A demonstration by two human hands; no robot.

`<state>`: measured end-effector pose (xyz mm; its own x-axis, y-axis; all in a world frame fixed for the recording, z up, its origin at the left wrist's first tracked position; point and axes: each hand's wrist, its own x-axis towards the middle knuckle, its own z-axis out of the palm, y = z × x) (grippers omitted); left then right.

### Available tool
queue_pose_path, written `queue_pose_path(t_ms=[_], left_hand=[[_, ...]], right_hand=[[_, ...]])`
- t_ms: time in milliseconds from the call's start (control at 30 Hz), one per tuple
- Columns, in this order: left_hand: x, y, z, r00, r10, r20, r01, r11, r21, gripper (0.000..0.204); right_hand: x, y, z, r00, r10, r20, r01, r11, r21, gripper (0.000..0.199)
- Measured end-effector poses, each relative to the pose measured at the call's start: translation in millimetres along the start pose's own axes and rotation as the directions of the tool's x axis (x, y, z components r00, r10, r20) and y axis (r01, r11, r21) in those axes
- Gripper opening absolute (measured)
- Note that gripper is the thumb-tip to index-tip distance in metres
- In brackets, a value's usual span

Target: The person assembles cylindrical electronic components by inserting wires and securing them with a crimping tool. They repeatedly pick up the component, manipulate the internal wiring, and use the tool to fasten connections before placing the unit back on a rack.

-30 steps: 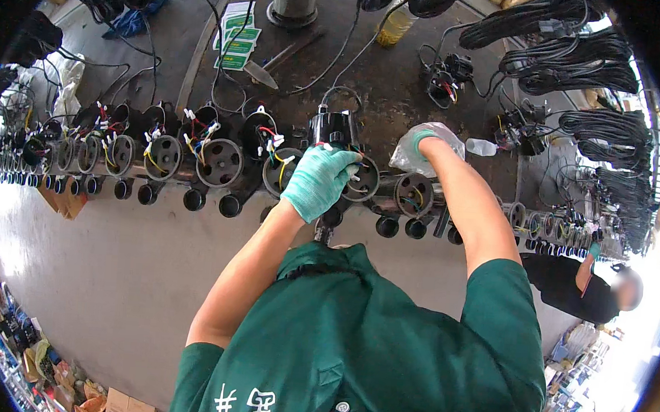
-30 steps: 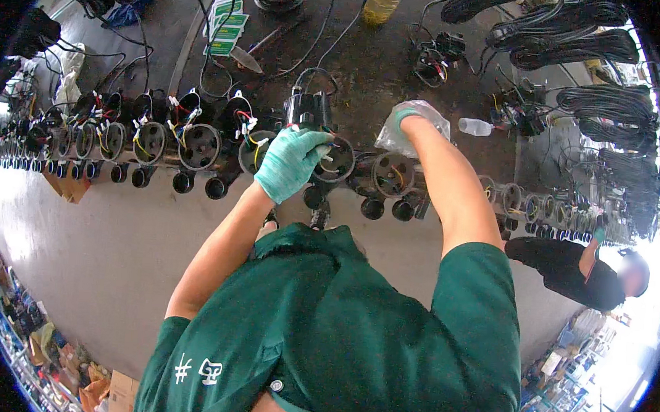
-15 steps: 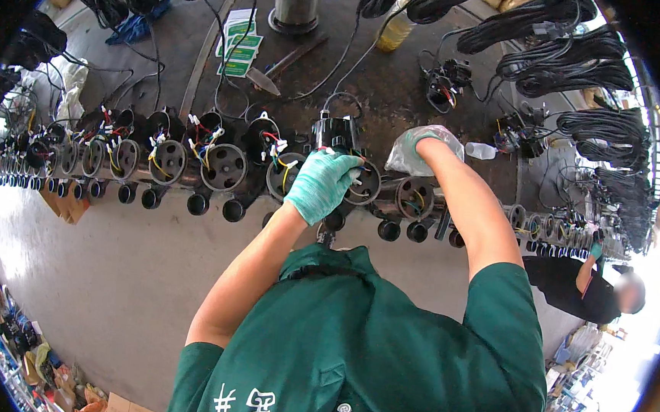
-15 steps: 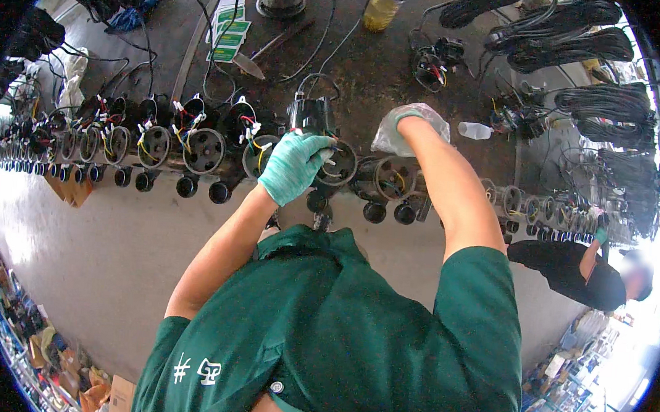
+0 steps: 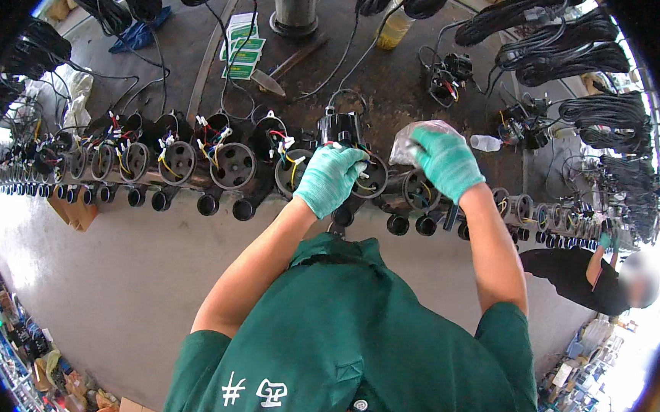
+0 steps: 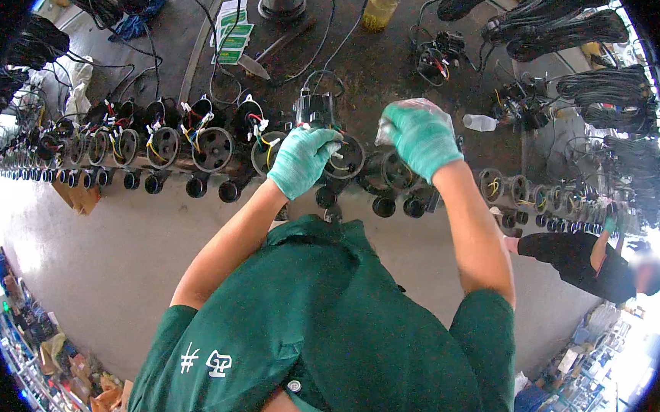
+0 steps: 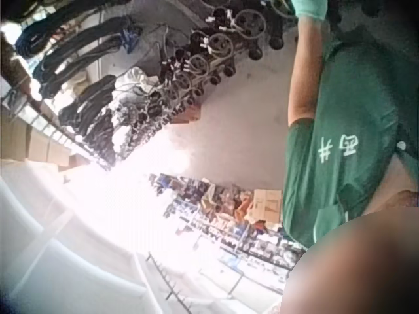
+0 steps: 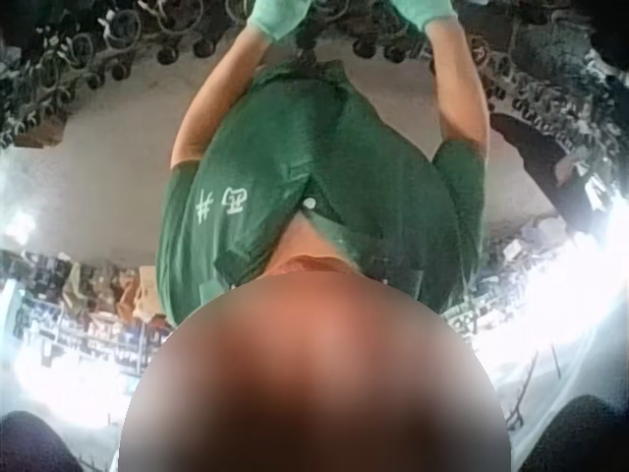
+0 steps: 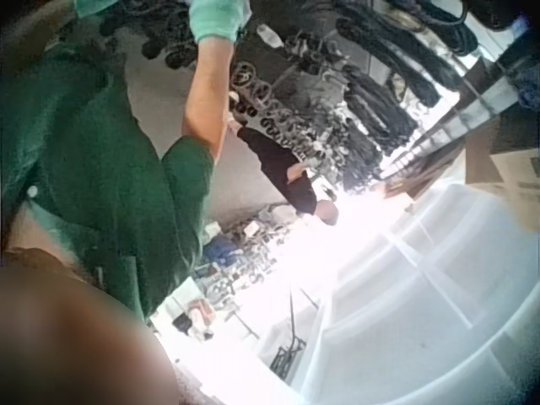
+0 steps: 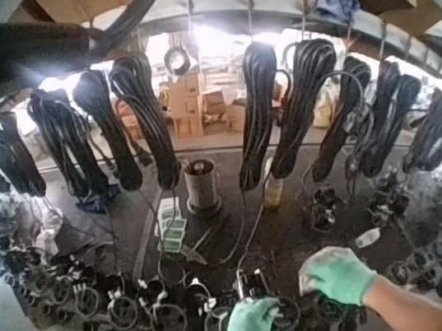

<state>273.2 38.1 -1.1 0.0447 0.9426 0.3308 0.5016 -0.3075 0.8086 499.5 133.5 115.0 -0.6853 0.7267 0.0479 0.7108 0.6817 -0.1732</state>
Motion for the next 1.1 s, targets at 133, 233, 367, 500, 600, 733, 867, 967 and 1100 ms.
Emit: queue_pose_path(t_ms=[133,233,367,500,600,733,867,967,1100], left_hand=[[2.9,4.1,-4.7,0.998,0.041,0.037,-0.044,0.997,0.061,0.014],[1.2,3.1,-3.8,0.999,0.023,0.044,-0.027,0.997,0.075,0.015],[1.6,2.8,-3.4,0.999,0.015,0.031,-0.016,0.999,0.038,0.014],[1.7,5.6,-4.9,0.999,0.007,0.051,-0.011,0.997,0.074,0.014],[1.9,2.5,-3.3,0.997,-0.007,0.079,0.002,0.998,0.067,0.015],[0.7,-2.4,-1.9,0.998,0.032,0.063,-0.039,0.994,0.105,0.015],[0.4,-0.4,-6.2,0.991,0.005,0.132,-0.023,0.991,0.13,0.016],[2.2,6.4,-11.7,0.988,0.027,0.155,-0.051,0.986,0.156,0.016],[-0.9,0.9,-9.0,0.998,0.007,0.07,-0.009,0.999,0.033,0.02]], right_hand=[[-28.3,-29.6,32.4,1.0,0.023,-0.012,-0.019,0.97,0.244,0.019],[-26.7,-40.0,45.4,0.995,0.093,-0.022,-0.087,0.976,0.197,0.018],[-22.8,-49.8,50.2,0.994,0.108,-0.019,-0.102,0.977,0.188,0.016],[-20.3,-55.4,50.3,0.996,0.083,-0.043,-0.072,0.976,0.205,0.017],[-19.9,-57.8,53.7,0.994,0.099,-0.047,-0.084,0.965,0.25,0.017],[-15.1,-58.6,61.5,0.99,0.125,0.068,-0.136,0.972,0.189,0.021],[-12.0,-55.3,66.1,0.986,0.13,0.105,-0.147,0.972,0.183,0.028],[-16.5,-54.5,72.1,0.988,0.144,0.05,-0.151,0.957,0.246,0.03],[-26.7,-64.6,57.3,0.972,0.235,-0.002,-0.216,0.897,0.385,0.035]])
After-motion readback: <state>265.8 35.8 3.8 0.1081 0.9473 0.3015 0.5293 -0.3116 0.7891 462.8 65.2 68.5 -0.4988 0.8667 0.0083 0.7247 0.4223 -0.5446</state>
